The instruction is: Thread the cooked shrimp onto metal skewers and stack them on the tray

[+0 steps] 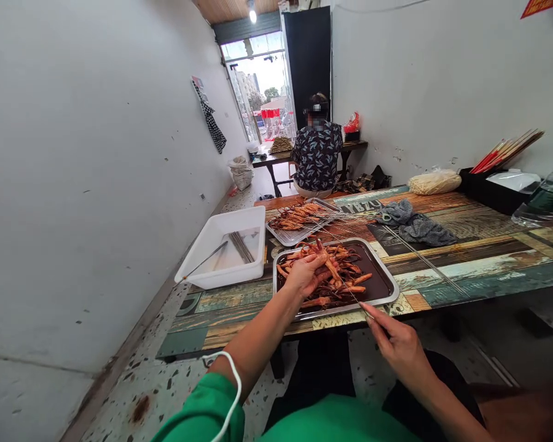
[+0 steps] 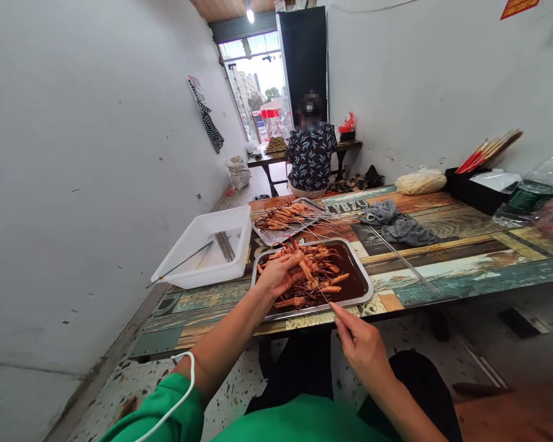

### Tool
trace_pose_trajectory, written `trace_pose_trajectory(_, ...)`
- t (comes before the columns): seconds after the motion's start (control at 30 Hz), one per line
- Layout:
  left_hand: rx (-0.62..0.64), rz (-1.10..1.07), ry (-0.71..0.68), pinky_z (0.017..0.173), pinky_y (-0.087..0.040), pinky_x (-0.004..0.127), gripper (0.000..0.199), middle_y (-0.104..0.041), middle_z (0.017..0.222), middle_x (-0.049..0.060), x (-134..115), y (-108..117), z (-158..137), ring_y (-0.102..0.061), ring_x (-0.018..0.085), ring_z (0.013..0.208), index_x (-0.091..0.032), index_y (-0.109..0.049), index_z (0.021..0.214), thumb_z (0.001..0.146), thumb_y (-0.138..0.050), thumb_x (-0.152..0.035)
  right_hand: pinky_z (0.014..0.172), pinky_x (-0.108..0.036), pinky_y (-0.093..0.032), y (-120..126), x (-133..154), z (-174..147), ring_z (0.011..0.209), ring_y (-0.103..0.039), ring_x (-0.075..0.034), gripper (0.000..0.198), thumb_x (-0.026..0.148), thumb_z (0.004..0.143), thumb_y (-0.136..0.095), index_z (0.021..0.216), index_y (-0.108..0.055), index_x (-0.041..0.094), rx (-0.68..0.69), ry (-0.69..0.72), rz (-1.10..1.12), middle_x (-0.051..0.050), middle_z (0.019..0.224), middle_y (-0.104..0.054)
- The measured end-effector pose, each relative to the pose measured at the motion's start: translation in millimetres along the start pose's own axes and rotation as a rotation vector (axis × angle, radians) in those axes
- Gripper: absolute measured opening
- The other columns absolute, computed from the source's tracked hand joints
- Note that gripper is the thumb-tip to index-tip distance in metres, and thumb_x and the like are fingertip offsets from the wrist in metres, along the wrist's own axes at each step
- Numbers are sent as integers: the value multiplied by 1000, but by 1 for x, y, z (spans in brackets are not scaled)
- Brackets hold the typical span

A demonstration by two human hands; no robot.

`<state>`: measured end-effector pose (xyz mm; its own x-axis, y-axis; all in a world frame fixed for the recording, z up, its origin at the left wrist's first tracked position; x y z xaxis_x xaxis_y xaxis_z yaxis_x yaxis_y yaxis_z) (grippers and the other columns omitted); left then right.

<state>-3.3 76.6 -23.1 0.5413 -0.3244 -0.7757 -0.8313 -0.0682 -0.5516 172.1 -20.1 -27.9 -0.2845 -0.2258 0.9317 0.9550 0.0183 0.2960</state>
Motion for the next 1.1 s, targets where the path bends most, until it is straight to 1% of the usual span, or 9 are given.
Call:
trace_pose_trajectory(0.1, 25, -26, 7, 72, -54, 30, 9, -67, 71, 8, -1, -4, -2, -68, 16, 69, -10, -59, 81, 85, -52, -13, 68, -28, -52, 2, 5, -5, 79, -66, -21, 37, 38, 84, -50, 111, -69, 21, -9, 81, -124, -7, 88, -73)
trace_pose_trajectory(0.23, 21, -59, 8, 70, -54, 30, 8, -68, 76, 8, -3, -2, -1, -68, 17, 71, -11, -59, 86, 85, -52, -15, 56, -24, -52, 0, -1, -4, 64, -66, -18, 39, 39, 85, -48, 112, -68, 20, 19, 23, -140, -4, 71, -72)
trace_pose_trajectory(0.5, -4, -69, 53, 79, -52, 33, 9, -68, 75, 8, 1, 3, 4, -68, 17, 74, -10, -57, 80, 84, -50, -7, 67, -26, -52, 4, -14, -7, 71, -66, -18, 34, 40, 78, -57, 101, -73, 20, -27, -46, -39, -6, 79, -73)
trace_pose_trajectory(0.63, 7, -85, 89, 83, -51, 36, 10, -68, 73, 7, 4, 2, 4, -68, 18, 76, -10, -57, 79, 84, -49, -7, 35, -18, -36, -9, -28, -8, 36, -40, -6, 44, 48, 73, -63, 102, -71, 15, 53, -291, 322, 5, 45, -48)
trace_pose_trajectory(0.73, 13, -87, 111, 85, -51, 37, 9, -68, 74, 8, 4, 2, 4, -68, 19, 79, -10, -58, 79, 84, -50, -8, 24, -15, -19, -30, -32, -14, 28, -16, -1, 49, 51, 72, -61, 105, -66, 15, 214, -492, 577, 12, 44, -30)
trace_pose_trajectory(0.83, 8, -84, 121, 84, -51, 37, 10, -68, 74, 8, 5, 3, 4, -69, 19, 79, -10, -58, 79, 85, -50, -9, 20, -17, -18, -37, -31, -15, 26, -11, -2, 45, 51, 72, -60, 99, -67, 16, 265, -503, 599, 13, 44, -25)
trace_pose_trajectory(0.97, 11, -70, 110, 85, -51, 38, 9, -68, 77, 9, 3, 4, 3, -68, 19, 81, -10, -58, 79, 84, -50, -8, 26, -19, -31, -29, -35, -10, 29, -32, -5, 34, 42, 74, -62, 95, -70, 17, 151, -402, 514, 5, 48, -48)
trace_pose_trajectory(1.03, 6, -61, 99, 85, -51, 38, 8, -68, 78, 10, 1, 4, 2, -68, 19, 82, -10, -57, 78, 83, -51, -8, 44, -23, -47, -19, -35, -7, 52, -56, -13, 29, 37, 73, -65, 95, -72, 20, 59, -323, 475, -5, 70, -65)
trace_pose_trajectory(1.1, 1, -60, 84, 85, -51, 37, 8, -68, 77, 9, -1, 3, 1, -68, 19, 82, -10, -57, 77, 83, -52, -8, 66, -27, -51, -8, -29, -5, 80, -62, -21, 30, 34, 71, -67, 98, -73, 22, -14, -218, 410, -9, 88, -69)
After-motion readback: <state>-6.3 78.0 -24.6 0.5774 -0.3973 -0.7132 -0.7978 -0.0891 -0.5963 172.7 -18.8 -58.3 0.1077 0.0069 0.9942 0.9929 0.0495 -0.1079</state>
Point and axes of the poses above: each hand's wrist, its own z-axis towards the middle knuckle, its own y-axis out of the back of the hand, x = y × z, the point moved 9 cm from there along z, towards the middle knuckle
